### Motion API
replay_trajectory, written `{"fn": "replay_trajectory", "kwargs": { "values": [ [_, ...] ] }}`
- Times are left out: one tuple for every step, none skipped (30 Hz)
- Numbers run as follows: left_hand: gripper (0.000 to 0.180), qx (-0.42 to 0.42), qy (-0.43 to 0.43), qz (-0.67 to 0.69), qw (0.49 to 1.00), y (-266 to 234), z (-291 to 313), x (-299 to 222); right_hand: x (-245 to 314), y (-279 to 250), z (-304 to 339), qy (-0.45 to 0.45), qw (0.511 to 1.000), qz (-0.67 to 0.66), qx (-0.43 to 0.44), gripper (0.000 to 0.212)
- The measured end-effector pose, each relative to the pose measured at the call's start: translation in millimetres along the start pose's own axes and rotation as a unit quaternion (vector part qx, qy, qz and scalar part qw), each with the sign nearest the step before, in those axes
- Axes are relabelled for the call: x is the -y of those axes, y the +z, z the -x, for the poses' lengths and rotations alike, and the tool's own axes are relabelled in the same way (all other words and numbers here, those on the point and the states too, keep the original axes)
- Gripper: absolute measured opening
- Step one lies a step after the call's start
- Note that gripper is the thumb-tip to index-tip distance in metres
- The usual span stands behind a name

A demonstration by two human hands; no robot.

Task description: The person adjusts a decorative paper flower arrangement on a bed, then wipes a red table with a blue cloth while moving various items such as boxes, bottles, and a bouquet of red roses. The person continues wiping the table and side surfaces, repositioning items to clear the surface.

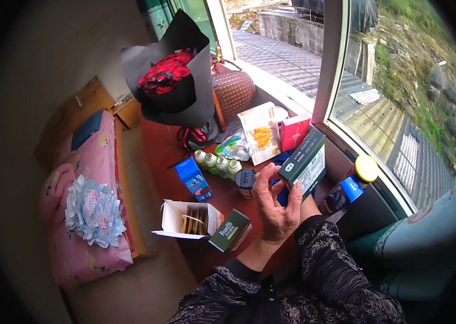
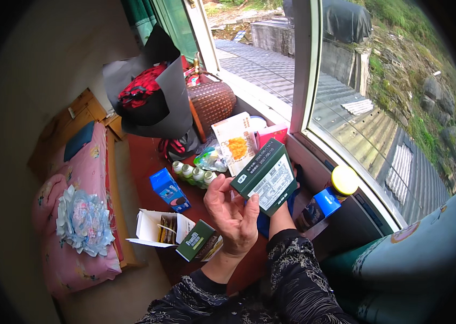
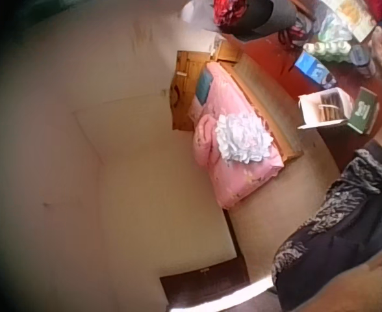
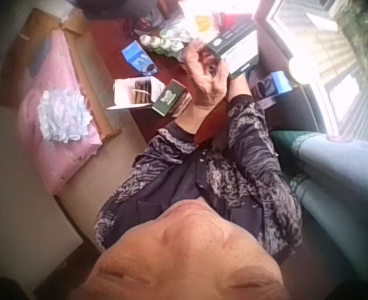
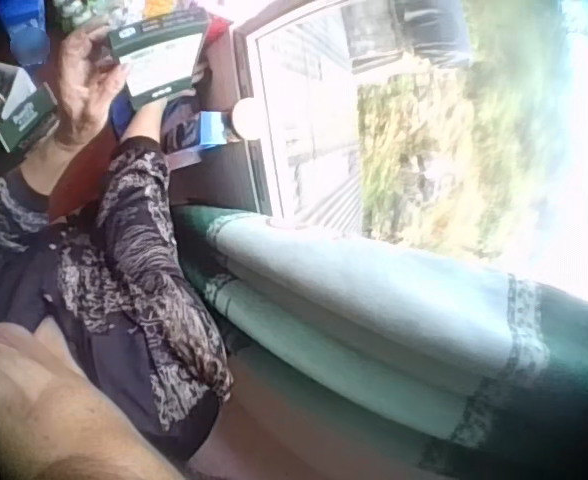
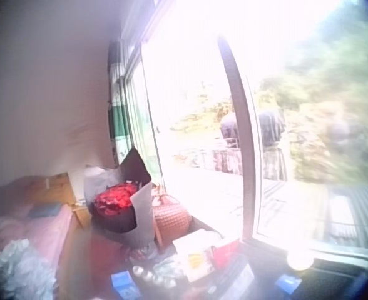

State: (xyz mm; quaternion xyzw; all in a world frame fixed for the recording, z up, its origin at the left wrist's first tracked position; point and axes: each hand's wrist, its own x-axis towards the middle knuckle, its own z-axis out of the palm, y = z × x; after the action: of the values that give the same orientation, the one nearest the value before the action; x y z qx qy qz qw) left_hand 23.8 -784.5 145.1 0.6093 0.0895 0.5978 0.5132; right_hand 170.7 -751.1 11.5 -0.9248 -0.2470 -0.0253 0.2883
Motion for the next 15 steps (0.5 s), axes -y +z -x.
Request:
{"fn": "replay_trajectory", "kwargs": {
  "values": [
    [0.067,0.01,0.015,-0.02,1.0,-3.1,3.3,-1.9,-6.0,-5.7,5.9,0.016,1.0,-0.008,0.007,0.061],
    [0.066,0.015,0.025,-0.046,0.999,-8.1,2.5,-2.4,-9.2,-9.7,9.0,0.026,0.999,-0.021,0.014,0.061],
    [0.065,0.021,0.034,-0.071,0.997,-14.2,-1.8,-2.1,-7.1,-9.9,8.4,0.032,0.998,-0.047,0.024,0.06],
    [0.064,0.024,0.029,-0.081,0.996,-13.5,-3.8,-3.4,-13.8,-18.9,9.2,0.043,0.998,-0.042,0.02,0.06],
    [0.063,0.005,0.019,-0.071,0.997,-14.5,-6.9,-1.5,-12.5,-19.4,13.3,0.034,0.999,-0.014,0.023,0.059],
    [0.062,-0.006,0.017,-0.099,0.995,-14.6,-9.7,-2.7,-11.1,-18.1,22.3,0.014,0.998,0.057,0.009,0.054],
    [0.061,-0.018,0.019,-0.126,0.992,-13.3,-14.4,-3.9,-10.8,-19.1,31.9,-0.027,0.992,0.121,0.023,0.058],
    [0.06,-0.017,0.018,-0.154,0.988,-11.2,-18.8,-1.8,-14.2,-15.2,40.8,-0.043,0.992,0.117,0.024,0.059],
    [0.059,-0.015,0.017,-0.18,0.983,-6.1,-21.3,1.8,-20.1,-13.0,50.8,-0.058,0.991,0.114,0.025,0.059],
    [0.059,-0.019,0.027,-0.165,0.986,-5.2,-23.3,10.8,-16.3,-15.6,64.6,-0.094,0.988,0.114,0.039,0.06],
    [0.056,-0.004,0.042,-0.188,0.981,0.2,-25.9,20.2,-22.0,-19.6,77.8,-0.122,0.984,0.118,0.05,0.06],
    [0.054,0.004,0.038,-0.179,0.983,8.4,-26.0,30.1,-27.9,-23.4,89.0,-0.154,0.981,0.117,0.03,0.059],
    [0.051,0.015,0.034,-0.169,0.985,19.2,-25.2,39.5,-35.5,-32.0,99.6,-0.173,0.977,0.117,0.029,0.058],
    [0.044,0.003,0.034,-0.147,0.989,24.0,-26.2,48.5,-34.6,-39.8,110.4,-0.192,0.975,0.105,0.044,0.059],
    [0.039,-0.018,0.049,-0.127,0.991,29.5,-27.5,64.9,-33.5,-47.5,120.1,-0.213,0.971,0.092,0.06,0.059]
  ]
}}
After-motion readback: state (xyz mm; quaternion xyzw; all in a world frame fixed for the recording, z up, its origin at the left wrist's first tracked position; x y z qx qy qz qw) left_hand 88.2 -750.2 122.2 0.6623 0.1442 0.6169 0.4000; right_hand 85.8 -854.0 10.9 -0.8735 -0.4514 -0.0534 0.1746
